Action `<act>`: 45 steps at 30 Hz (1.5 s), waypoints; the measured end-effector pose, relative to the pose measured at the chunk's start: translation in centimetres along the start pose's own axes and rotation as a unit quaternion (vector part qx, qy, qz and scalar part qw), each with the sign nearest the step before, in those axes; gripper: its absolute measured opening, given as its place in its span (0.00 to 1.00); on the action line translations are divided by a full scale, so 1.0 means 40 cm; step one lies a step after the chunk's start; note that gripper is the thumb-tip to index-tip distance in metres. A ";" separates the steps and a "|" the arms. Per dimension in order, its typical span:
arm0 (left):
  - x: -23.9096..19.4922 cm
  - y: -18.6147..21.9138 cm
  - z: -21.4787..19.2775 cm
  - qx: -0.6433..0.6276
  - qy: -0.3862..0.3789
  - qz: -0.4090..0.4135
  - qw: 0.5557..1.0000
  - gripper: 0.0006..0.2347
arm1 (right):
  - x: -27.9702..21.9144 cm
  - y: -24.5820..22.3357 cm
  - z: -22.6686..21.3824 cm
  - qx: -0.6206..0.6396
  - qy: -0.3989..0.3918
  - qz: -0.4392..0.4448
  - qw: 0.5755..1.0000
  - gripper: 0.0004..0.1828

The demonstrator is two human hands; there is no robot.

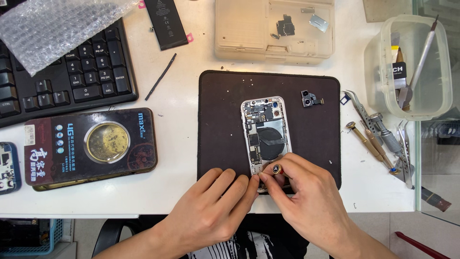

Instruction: The person uses a screwdriver to remove screws from the internal frame of a disassembled smartphone. They place the screws into a plastic parts tray and later retrieve a small component from a drawer to continue the repair.

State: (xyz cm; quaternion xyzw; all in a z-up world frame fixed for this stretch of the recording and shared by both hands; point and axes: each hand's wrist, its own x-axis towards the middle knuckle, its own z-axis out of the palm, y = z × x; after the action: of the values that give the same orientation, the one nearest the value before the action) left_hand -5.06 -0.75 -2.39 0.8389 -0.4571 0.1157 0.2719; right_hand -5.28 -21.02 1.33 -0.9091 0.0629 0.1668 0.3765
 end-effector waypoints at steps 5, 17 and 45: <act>0.005 0.000 0.000 0.005 -0.005 0.004 1.000 0.14 | -0.009 0.020 -0.006 0.016 0.013 -0.049 0.999 0.06; 0.019 0.006 0.004 -0.005 0.008 0.004 1.000 0.12 | -0.040 0.129 -0.018 -0.046 0.046 -0.261 0.963 0.19; 0.026 -0.014 -0.010 -0.043 0.006 0.014 0.999 0.13 | 0.242 0.021 -0.140 0.406 0.044 -0.228 0.884 0.11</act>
State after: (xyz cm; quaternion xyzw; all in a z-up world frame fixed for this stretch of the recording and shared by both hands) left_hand -3.98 -1.00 -1.79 0.8194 -0.4716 0.1046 0.3085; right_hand 5.01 -25.45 1.07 -0.6722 -0.0677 -0.0043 0.7373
